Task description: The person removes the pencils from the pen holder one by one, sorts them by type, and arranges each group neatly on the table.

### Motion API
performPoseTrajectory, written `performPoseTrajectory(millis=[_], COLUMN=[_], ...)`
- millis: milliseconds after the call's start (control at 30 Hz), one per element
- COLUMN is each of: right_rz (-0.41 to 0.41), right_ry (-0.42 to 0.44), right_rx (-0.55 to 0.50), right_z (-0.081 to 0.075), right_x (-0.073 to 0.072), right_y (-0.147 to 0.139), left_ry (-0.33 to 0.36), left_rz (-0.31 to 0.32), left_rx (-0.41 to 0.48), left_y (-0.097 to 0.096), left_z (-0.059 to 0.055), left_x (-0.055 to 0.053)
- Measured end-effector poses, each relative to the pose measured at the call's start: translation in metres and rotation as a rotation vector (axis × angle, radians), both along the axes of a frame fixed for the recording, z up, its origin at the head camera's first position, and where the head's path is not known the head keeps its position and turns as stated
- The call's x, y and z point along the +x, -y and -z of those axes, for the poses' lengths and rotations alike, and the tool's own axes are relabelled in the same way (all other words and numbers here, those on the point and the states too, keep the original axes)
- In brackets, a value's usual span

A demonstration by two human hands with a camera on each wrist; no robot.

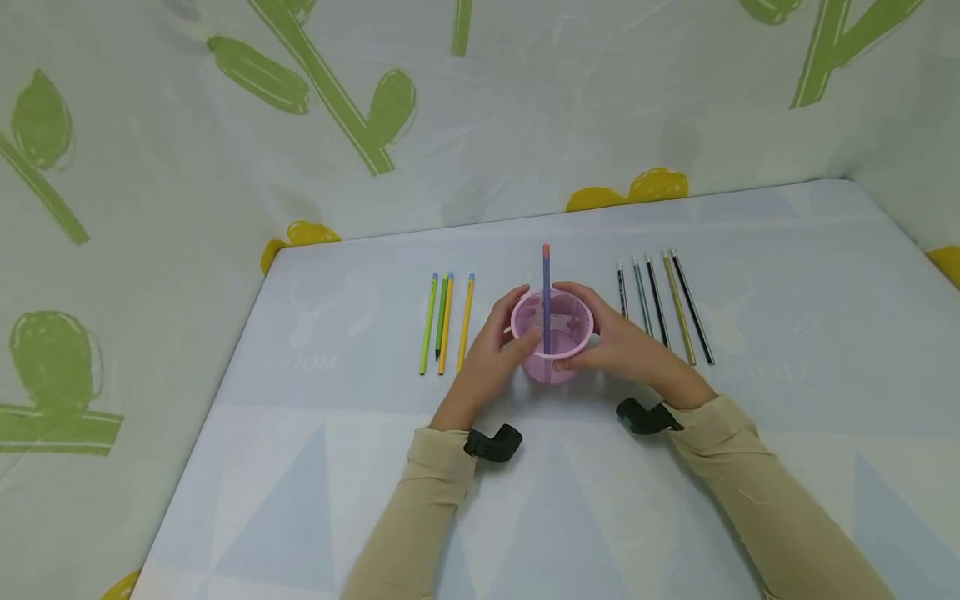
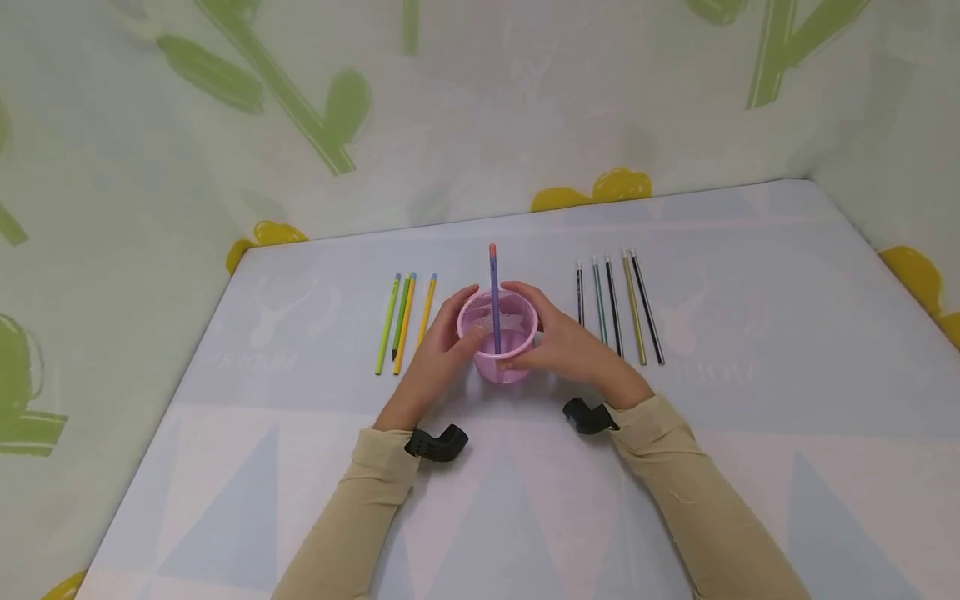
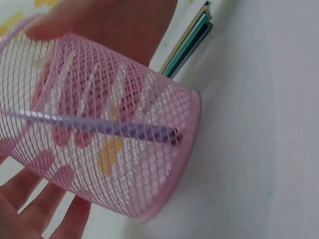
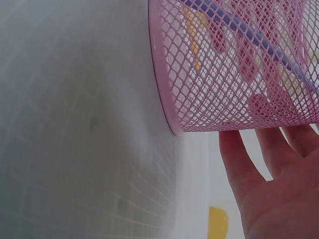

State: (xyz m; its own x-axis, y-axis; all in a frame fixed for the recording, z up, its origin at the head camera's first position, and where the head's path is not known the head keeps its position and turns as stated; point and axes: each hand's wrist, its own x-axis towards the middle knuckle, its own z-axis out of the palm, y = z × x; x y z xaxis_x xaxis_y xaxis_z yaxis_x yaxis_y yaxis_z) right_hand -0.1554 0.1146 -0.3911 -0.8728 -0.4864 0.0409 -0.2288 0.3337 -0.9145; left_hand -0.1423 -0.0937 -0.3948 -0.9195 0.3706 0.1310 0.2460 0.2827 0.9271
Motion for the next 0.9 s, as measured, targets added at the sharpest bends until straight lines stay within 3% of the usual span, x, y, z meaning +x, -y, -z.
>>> performPoseTrajectory(millis=[133,267,367,467,733,900], right_rz=[-0.003,-0.016,-0.021,-0.019,-0.016,0.000], right_ry=[0.008,0.008,0.007,0.003,-0.003,-0.002], right_rx=[0.000,-0.019,-0.028,-0.023,-0.016,-0.005], right_z=[-0.001,0.000,0.002,0.003,0.004,0.004], right_x=[0.000,0.001,0.001,0.001,0.001,-0.001], right_y=[-0.001,-0.002,-0.002,-0.002,-0.002,-0.001], left_ry=[-0.178,-0.328,-0.387,-0.400,-0.406,-0.518], left_rz=[-0.039,-0.026,-0.040,-0.057,-0.083,-0.175], left_rx=[-0.074,-0.235,-0.361,-0.425,-0.414,-0.345], left_y=[-0.006,-0.010,-0.012,-0.013,-0.014,-0.012], left_z=[-0.004,-0.010,-0.014,-0.017,-0.018,-0.017], left_x=[0.000,0.003,0.005,0.006,0.006,0.003])
